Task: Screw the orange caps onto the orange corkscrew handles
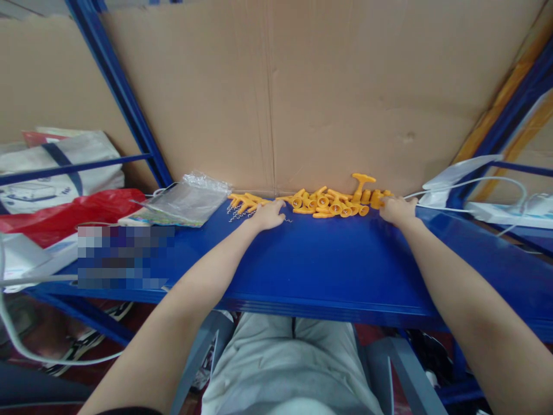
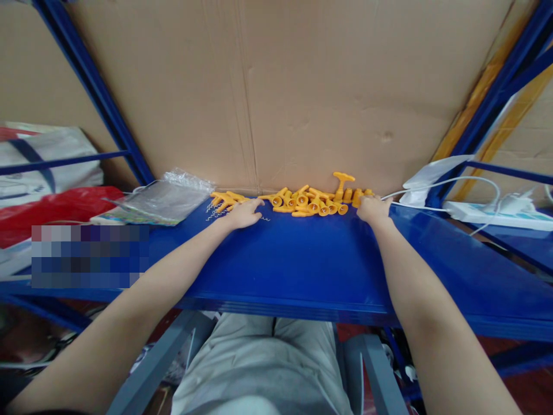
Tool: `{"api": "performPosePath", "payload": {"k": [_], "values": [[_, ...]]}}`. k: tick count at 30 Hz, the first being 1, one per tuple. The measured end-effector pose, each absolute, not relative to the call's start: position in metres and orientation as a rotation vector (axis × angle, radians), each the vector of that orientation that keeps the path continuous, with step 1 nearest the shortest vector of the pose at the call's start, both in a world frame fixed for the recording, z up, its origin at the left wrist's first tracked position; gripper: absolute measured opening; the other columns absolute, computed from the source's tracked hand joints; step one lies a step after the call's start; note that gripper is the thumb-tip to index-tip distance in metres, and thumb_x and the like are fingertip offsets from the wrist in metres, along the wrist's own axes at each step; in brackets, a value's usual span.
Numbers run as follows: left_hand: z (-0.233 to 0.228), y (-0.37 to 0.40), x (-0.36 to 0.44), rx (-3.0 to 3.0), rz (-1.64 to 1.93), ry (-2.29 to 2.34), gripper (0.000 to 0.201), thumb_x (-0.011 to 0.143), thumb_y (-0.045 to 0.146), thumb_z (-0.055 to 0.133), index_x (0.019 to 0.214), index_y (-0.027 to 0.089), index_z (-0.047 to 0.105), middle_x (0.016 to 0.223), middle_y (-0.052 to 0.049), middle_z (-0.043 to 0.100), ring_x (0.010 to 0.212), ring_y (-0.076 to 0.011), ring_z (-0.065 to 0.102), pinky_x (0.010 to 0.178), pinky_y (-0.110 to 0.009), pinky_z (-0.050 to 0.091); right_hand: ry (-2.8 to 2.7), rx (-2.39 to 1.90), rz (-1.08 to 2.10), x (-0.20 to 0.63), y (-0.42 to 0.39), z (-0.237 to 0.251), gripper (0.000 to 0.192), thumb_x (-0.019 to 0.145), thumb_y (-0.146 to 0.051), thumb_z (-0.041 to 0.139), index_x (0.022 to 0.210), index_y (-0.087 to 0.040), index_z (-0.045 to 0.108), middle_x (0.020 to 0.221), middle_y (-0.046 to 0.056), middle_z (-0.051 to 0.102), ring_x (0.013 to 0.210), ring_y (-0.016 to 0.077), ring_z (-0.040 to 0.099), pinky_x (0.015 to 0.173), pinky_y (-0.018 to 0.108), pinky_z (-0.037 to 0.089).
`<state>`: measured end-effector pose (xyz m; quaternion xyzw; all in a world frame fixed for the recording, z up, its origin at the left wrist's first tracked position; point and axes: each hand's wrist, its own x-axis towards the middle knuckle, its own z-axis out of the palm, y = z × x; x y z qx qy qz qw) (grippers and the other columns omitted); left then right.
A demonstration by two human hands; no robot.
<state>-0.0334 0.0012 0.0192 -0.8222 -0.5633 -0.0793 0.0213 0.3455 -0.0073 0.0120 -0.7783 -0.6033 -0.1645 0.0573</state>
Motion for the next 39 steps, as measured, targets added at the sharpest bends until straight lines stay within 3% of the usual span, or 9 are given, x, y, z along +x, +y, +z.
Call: {"api": "performPosePath", "payload": {"k": [5,8,12,15,18,22,31,39], "values": [[0.011,0.002,-0.026,-2.578,-0.334,-1.591,0.055,0.100,0.031,0.036,0.154,0.026,0.041,0.167,-0.008,0.030,0.149,-0.0325,0.037,0.117,-0.056,0.036,-1.805,-2.304,-0.542,0.346,-0.009,0.009,0.050,0.091,-0.022,0.034,0.134,-0.013,0.059,0.133,0.022,0.063,0.121,0.0363,0.058,0.101,0.065,0.037],[0.007,0.005,-0.023,-2.614,-0.303,-1.581,0.053,0.104,0.036,0.030,0.156,0.033,0.040,0.170,-0.004,0.024,0.152,-0.0339,0.030,0.118,-0.061,0.033,-1.814,-2.295,-0.582,0.346,-0.008,0.008,0.052,0.092,-0.020,0.033,0.139,-0.013,0.056,0.135,0.022,0.063,0.123,0.0365,0.056,0.101,0.065,0.035],[0.005,0.008,-0.023,-2.619,-0.253,-1.607,0.053,0.105,0.036,0.027,0.156,0.033,0.039,0.170,-0.003,0.026,0.154,-0.0332,0.026,0.119,-0.060,0.030,-1.860,-2.351,-0.622,0.346,-0.006,0.007,0.047,0.091,-0.018,0.036,0.128,-0.014,0.064,0.125,0.022,0.068,0.122,0.0370,0.057,0.102,0.067,0.034],[0.005,0.009,-0.023,-2.586,-0.274,-1.631,0.053,0.105,0.034,0.026,0.156,0.028,0.041,0.168,-0.006,0.029,0.153,-0.0329,0.029,0.119,-0.061,0.031,-1.836,-2.314,-0.677,0.345,-0.005,0.005,0.050,0.090,-0.017,0.038,0.134,-0.014,0.060,0.126,0.022,0.068,0.120,0.0362,0.057,0.102,0.068,0.033],[0.005,0.008,-0.022,-2.546,-0.297,-1.642,0.052,0.104,0.033,0.026,0.151,0.022,0.047,0.162,-0.011,0.040,0.148,-0.0315,0.039,0.117,-0.057,0.036,-1.815,-2.285,-0.725,0.345,-0.005,0.004,0.053,0.091,-0.016,0.036,0.140,-0.014,0.055,0.132,0.021,0.064,0.122,0.0347,0.056,0.105,0.067,0.030],[0.005,0.008,-0.021,-2.505,-0.261,-1.680,0.048,0.104,0.033,0.029,0.140,0.017,0.056,0.152,-0.014,0.054,0.140,-0.0305,0.049,0.113,-0.052,0.040,-1.853,-2.289,-0.747,0.344,-0.005,0.003,0.051,0.090,-0.014,0.037,0.136,-0.013,0.058,0.131,0.021,0.065,0.122,0.0352,0.055,0.107,0.070,0.026],[0.001,0.016,-0.024,-2.533,-0.251,-1.697,0.049,0.105,0.036,0.030,0.143,0.020,0.056,0.162,-0.011,0.042,0.150,-0.0295,0.037,0.118,-0.051,0.037,-1.916,-2.248,-0.790,0.344,-0.003,0.002,0.056,0.086,-0.013,0.042,0.141,-0.016,0.056,0.140,0.020,0.060,0.124,0.0347,0.052,0.106,0.069,0.029],[-0.001,0.021,-0.030,-2.582,-0.266,-1.676,0.051,0.104,0.032,0.029,0.149,0.022,0.050,0.164,-0.010,0.038,0.151,-0.0289,0.035,0.118,-0.056,0.037,-1.911,-2.239,-0.762,0.335,-0.006,0.007,0.044,0.094,-0.013,0.033,0.123,-0.010,0.066,0.123,0.022,0.066,0.117,0.0326,0.055,0.102,0.059,0.032]]}}
